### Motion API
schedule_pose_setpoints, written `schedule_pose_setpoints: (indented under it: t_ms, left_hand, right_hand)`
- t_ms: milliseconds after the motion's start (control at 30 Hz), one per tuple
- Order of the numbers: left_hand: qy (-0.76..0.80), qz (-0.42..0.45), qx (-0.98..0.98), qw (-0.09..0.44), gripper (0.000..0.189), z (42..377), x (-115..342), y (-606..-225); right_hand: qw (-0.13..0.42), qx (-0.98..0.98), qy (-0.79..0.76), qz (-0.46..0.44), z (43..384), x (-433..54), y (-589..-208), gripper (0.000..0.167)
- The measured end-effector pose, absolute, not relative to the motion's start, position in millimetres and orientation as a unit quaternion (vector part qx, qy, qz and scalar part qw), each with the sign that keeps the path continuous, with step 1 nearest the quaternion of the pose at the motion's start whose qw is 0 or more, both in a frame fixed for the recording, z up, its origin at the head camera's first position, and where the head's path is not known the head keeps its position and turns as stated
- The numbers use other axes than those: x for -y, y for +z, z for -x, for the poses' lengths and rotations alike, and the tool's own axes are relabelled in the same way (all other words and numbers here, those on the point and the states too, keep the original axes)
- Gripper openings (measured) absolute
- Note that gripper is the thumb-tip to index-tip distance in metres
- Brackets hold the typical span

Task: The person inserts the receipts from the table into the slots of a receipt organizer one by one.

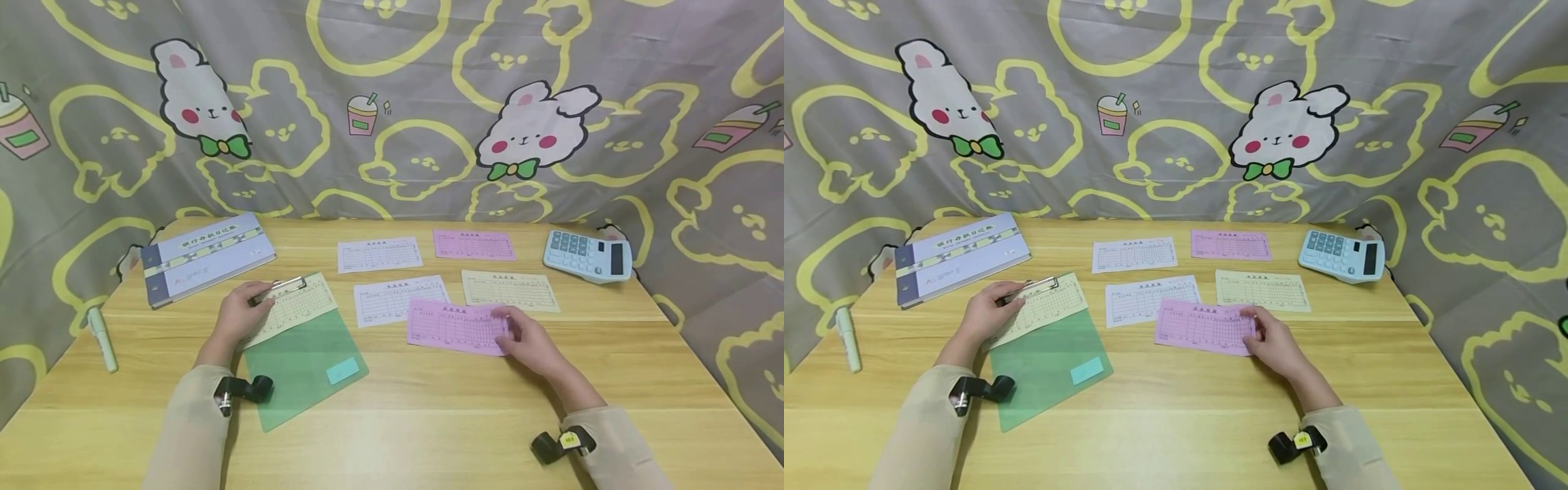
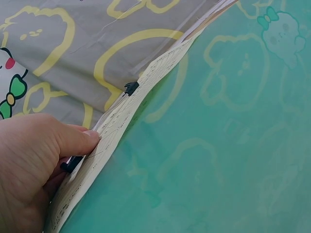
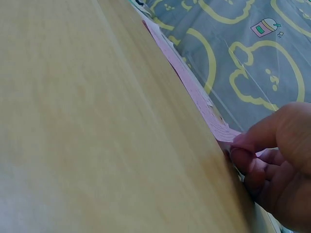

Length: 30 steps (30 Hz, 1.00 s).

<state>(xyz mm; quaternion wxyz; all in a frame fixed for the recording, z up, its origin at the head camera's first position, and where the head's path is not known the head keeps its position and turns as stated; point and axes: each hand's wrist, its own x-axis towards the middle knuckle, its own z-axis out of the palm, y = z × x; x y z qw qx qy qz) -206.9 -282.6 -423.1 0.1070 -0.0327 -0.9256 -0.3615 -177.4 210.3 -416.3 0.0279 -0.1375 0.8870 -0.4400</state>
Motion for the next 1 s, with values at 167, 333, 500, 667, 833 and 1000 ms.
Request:
schedule_pose_setpoints:
  t_ms: [167,333,500,667,833,1000]
  left_hand:
    - [-0.36,0.033,0.926,0.11,0.031,206.8,282.9,-421.5]
    - [-0.363,0.036,0.925,0.107,0.031,208.3,282.8,-421.8]
    - [-0.368,0.028,0.925,0.095,0.032,209.2,284.3,-423.6]
    - [-0.368,0.027,0.925,0.09,0.032,208.8,284.8,-423.6]
    - [-0.372,0.022,0.924,0.084,0.034,208.2,284.8,-422.1]
    - [-0.376,0.021,0.923,0.086,0.034,209.3,284.5,-421.8]
  right_hand:
    - [0.029,-0.886,-0.451,0.108,179.3,-209.6,-411.5,0.061]
    - [0.034,-0.89,-0.454,0.035,177.5,-210.1,-403.2,0.05]
    - [-0.006,-0.903,-0.428,0.035,172.4,-211.6,-391.0,0.017]
    - [-0.095,-0.892,-0.431,0.099,171.2,-204.3,-365.8,0.012]
    - [-0.127,-0.83,-0.531,0.114,184.0,-182.7,-339.1,0.017]
    - [-0.072,-0.765,-0.635,0.076,203.8,-143.4,-332.9,0.019]
